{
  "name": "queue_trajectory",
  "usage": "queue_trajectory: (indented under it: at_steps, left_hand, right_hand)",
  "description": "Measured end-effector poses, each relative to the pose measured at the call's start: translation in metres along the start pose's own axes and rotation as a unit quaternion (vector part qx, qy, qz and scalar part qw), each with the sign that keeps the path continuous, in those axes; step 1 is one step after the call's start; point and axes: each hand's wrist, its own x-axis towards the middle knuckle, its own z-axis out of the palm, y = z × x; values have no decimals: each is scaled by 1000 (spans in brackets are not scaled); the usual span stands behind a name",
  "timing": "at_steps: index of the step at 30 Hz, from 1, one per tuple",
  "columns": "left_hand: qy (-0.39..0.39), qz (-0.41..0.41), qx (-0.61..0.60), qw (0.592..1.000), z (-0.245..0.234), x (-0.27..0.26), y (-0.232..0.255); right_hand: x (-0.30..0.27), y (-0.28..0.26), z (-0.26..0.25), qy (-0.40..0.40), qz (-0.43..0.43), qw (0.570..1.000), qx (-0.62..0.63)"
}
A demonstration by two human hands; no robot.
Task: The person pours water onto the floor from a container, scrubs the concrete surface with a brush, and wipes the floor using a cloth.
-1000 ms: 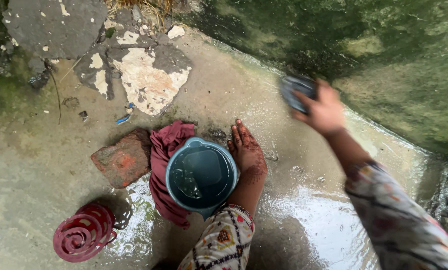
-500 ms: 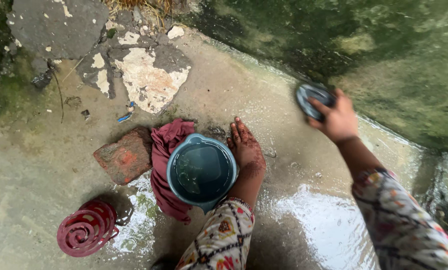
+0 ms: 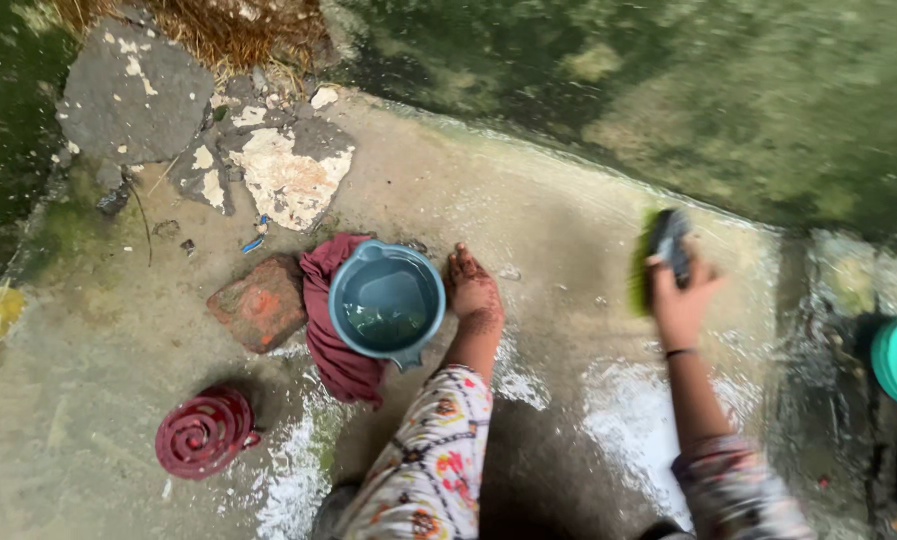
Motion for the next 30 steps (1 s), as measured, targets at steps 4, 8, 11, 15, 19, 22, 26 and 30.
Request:
queue_trajectory:
  at_steps: [4,8,11,15,19,22,26,30]
  left_hand:
    - [21,-9,-187,982,-14,-29,-12]
    - [-120,150,-164,968,-61,-58,-13]
    - [-89,230,-81,966,-86,-55,-6]
    - [-111,260,12,959,-157,-11,-6]
    - [22,351,153,923,-253,7,-39]
    - [91,311,131,937,-303,-28,-109]
    - [64,194,-48,978,-308,-113,-221]
    - [-28,121,-154,980,-279,-129,-292]
  right_hand:
    - [-101,-15,39,-52,199,976,65]
    - [-140,-81,22,-156,148,976,14]
    - [-126,-128,12,-214,162,947,-177]
    - [-98,-143,15,-89,-82,984,-128]
    - [-76,-176,41,-193,-69,969,141]
    - [-93,-209,55,-281,61,941,175]
    - [-136,-231,64,-353,148,855,350]
    - [-165,-249,77,-418,210,799,378]
